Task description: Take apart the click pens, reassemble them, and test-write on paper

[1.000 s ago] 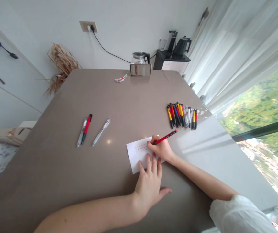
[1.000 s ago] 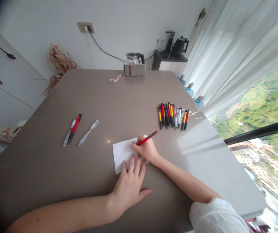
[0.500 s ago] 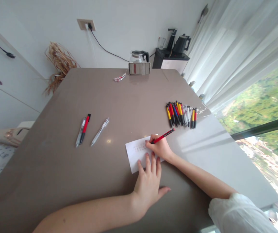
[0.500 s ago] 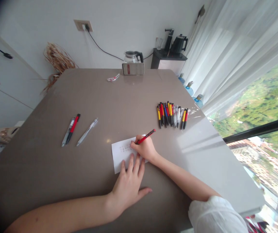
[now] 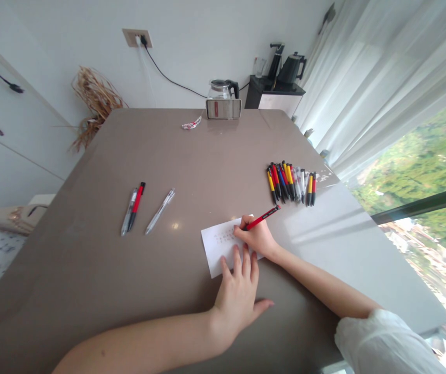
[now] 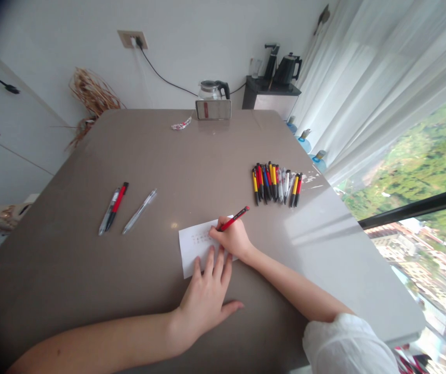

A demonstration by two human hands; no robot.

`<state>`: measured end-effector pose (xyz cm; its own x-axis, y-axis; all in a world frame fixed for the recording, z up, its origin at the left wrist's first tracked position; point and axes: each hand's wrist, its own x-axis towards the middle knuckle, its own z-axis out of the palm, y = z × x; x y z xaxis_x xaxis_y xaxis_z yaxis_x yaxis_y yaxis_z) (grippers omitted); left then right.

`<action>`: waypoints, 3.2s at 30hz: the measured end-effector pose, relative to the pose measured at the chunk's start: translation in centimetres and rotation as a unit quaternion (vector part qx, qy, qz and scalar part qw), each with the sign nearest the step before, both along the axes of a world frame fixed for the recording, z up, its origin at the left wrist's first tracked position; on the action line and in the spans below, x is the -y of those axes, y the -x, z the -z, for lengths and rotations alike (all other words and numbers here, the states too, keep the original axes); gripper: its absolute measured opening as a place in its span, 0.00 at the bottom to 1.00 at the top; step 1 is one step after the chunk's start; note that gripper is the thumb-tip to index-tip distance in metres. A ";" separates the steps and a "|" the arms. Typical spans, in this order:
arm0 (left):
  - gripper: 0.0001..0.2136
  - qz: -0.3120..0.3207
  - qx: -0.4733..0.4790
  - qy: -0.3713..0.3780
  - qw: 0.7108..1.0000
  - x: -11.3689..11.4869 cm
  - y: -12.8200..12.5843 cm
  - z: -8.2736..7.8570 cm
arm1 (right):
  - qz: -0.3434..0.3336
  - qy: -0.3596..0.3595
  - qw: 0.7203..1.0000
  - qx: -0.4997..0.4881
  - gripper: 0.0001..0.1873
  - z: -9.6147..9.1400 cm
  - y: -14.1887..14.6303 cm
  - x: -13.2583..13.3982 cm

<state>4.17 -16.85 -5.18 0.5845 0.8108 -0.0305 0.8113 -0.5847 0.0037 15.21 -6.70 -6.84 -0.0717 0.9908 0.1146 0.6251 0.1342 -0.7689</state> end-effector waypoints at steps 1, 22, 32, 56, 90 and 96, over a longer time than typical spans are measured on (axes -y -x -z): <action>0.37 0.000 0.000 0.000 1.000 0.0 0.0 0.0 | 0.000 -0.001 1.000 0.001 0.10 0.0 0.0 0.0; 0.37 -0.001 -0.006 0.000 1.000 0.0 0.0 0.0 | -0.019 0.001 1.000 0.002 0.09 0.0 0.0 0.1; 0.37 -0.001 -0.008 -0.001 1.000 0.0 -0.1 -0.1 | -0.015 -0.002 1.000 0.019 0.09 0.1 0.0 0.1; 0.37 -0.003 -0.006 0.000 1.000 0.0 -0.1 -0.1 | -0.017 0.000 1.000 0.017 0.09 0.1 -0.1 0.2; 0.37 0.003 -0.006 0.002 1.000 0.0 -0.1 0.2 | -0.019 -0.003 1.000 0.005 0.09 0.3 -0.2 0.1; 0.37 0.002 -0.006 0.001 1.000 0.0 0.0 0.1 | -0.016 -0.006 1.000 -0.001 0.09 0.3 -0.2 0.1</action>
